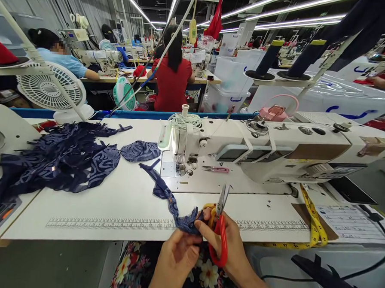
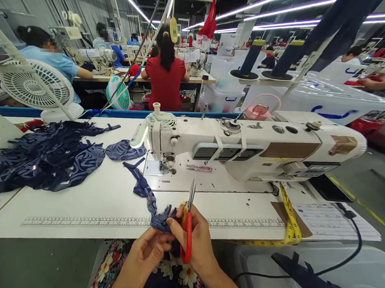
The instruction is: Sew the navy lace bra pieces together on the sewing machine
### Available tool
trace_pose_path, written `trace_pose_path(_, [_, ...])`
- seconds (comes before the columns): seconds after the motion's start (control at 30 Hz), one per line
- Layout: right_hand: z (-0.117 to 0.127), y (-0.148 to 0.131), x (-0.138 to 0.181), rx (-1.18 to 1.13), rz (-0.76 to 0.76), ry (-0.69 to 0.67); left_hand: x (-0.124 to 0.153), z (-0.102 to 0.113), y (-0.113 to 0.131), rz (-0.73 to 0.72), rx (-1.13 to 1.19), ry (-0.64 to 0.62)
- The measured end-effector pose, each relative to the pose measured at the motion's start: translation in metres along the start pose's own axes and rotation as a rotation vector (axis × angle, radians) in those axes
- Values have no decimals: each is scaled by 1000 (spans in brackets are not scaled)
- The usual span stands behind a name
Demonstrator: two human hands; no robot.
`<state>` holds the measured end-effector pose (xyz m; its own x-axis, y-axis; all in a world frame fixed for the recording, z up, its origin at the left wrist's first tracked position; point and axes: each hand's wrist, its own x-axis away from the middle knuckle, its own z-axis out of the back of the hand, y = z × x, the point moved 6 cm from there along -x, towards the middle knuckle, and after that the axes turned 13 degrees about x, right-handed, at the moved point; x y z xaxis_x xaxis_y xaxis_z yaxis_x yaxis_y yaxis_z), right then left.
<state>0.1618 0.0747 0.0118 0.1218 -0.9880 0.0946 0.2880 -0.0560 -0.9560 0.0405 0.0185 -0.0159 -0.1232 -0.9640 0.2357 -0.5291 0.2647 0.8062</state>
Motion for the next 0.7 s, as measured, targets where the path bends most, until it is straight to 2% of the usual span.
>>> trace_pose_path(0.07, [-1,1,6,-6,-26,16,-7,-6,3,20,153,28])
trace_pose_path(0.13, [-1,0,13,-14,-36,0,-12,-5,9,43,241,120])
trace_pose_path(0.23, [5,-3,19,11,-13,-133,-13,0,20,52,231,211])
trace_pose_path(0.33, [20,-2,20,185,-15,-297,-11,5,20,139,224,185])
trace_pose_path(0.43, [41,4,17,377,-63,-364,-9,9,16,234,231,149])
trace_pose_path(0.6, [57,8,12,535,-95,-508,-8,15,13,256,208,151])
trace_pose_path(0.7, [59,1,9,664,-79,-545,-8,16,13,265,186,140])
